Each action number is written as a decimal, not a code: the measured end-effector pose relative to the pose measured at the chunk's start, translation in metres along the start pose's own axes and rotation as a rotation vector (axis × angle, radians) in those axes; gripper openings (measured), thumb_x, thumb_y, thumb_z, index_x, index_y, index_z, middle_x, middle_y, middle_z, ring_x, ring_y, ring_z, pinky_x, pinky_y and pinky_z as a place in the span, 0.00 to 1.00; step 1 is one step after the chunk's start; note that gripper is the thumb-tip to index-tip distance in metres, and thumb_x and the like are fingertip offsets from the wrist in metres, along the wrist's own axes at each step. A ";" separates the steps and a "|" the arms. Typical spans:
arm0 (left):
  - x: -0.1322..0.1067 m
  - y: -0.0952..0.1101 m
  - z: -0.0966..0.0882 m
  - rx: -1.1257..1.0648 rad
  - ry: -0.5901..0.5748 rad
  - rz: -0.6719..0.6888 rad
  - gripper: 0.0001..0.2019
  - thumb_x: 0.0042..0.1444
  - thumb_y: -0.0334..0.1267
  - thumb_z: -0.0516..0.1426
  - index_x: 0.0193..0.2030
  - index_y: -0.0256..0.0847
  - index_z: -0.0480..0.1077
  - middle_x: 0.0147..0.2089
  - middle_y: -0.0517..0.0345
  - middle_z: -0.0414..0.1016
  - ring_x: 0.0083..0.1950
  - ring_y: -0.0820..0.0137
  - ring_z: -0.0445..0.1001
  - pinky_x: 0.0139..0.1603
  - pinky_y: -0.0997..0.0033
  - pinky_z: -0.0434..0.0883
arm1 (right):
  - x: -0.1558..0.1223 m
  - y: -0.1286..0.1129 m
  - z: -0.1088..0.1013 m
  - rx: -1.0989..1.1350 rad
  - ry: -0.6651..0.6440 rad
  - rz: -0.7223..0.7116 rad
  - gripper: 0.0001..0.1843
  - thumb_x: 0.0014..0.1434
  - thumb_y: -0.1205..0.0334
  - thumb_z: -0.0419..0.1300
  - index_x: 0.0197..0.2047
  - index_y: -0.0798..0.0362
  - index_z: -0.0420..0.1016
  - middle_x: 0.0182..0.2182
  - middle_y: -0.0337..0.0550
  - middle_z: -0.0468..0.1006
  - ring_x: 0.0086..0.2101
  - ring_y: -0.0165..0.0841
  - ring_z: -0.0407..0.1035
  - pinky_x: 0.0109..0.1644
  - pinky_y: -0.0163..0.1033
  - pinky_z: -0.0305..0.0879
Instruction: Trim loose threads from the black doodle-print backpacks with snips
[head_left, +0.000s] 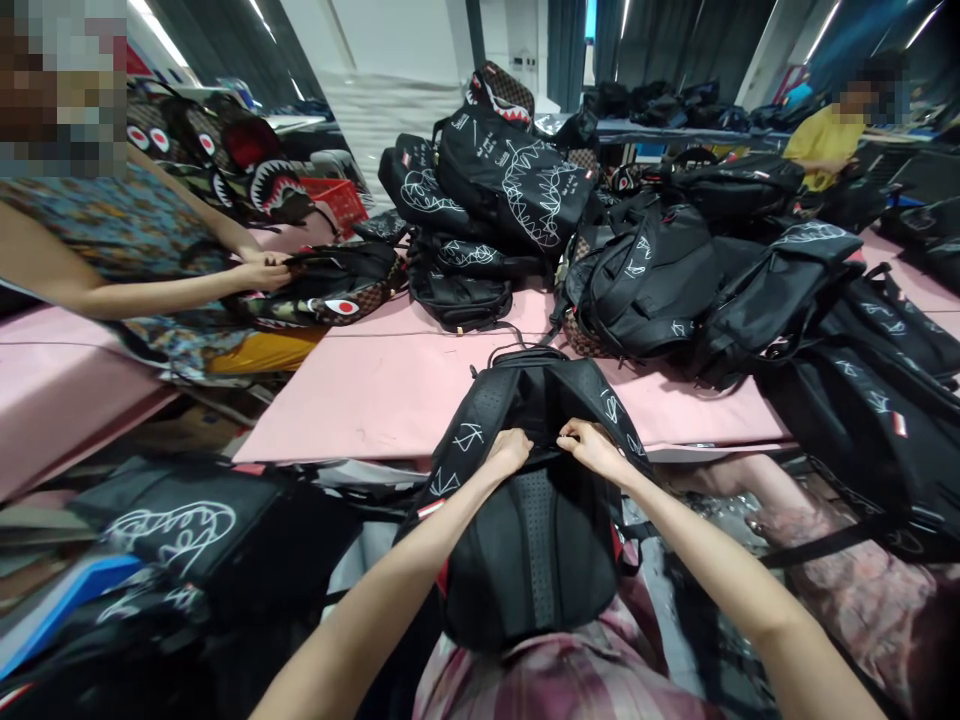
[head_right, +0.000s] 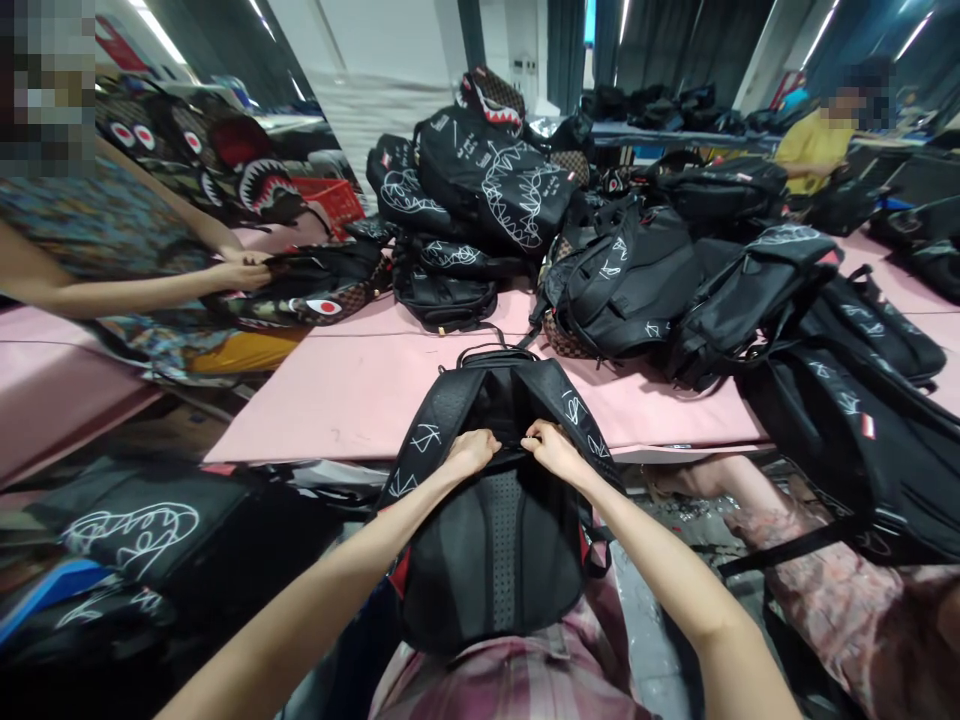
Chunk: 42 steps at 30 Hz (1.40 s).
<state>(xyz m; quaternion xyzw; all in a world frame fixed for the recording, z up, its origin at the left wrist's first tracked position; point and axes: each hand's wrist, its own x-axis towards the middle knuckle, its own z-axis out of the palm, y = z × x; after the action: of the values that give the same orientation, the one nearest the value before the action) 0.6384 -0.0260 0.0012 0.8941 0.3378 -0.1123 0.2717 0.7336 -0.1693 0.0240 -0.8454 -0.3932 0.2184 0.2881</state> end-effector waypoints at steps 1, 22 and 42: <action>-0.001 -0.003 0.001 -0.023 0.029 0.008 0.08 0.53 0.36 0.52 0.29 0.36 0.70 0.34 0.47 0.75 0.37 0.65 0.73 0.33 0.72 0.64 | 0.001 0.000 0.001 -0.012 -0.004 0.001 0.08 0.55 0.61 0.55 0.36 0.53 0.72 0.31 0.39 0.77 0.34 0.31 0.68 0.37 0.34 0.57; -0.008 -0.032 0.020 -0.385 0.410 0.136 0.09 0.54 0.30 0.46 0.24 0.41 0.53 0.24 0.61 0.61 0.29 0.70 0.65 0.31 0.71 0.61 | 0.029 -0.039 0.030 -0.291 -0.144 -0.092 0.10 0.55 0.61 0.54 0.30 0.56 0.74 0.28 0.49 0.77 0.35 0.37 0.71 0.32 0.34 0.55; -0.012 -0.057 0.047 0.198 0.313 0.642 0.21 0.58 0.30 0.48 0.60 0.40 0.57 0.66 0.51 0.53 0.68 0.59 0.41 0.64 0.46 0.46 | -0.021 0.013 -0.020 0.806 0.169 0.056 0.25 0.45 0.50 0.63 0.43 0.57 0.71 0.23 0.33 0.62 0.21 0.23 0.52 0.22 0.30 0.47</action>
<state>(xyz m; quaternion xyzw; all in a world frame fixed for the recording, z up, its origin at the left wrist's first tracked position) 0.5909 -0.0228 -0.0565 0.9829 0.0654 0.0846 0.1501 0.7397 -0.1988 0.0331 -0.6901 -0.2279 0.2927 0.6213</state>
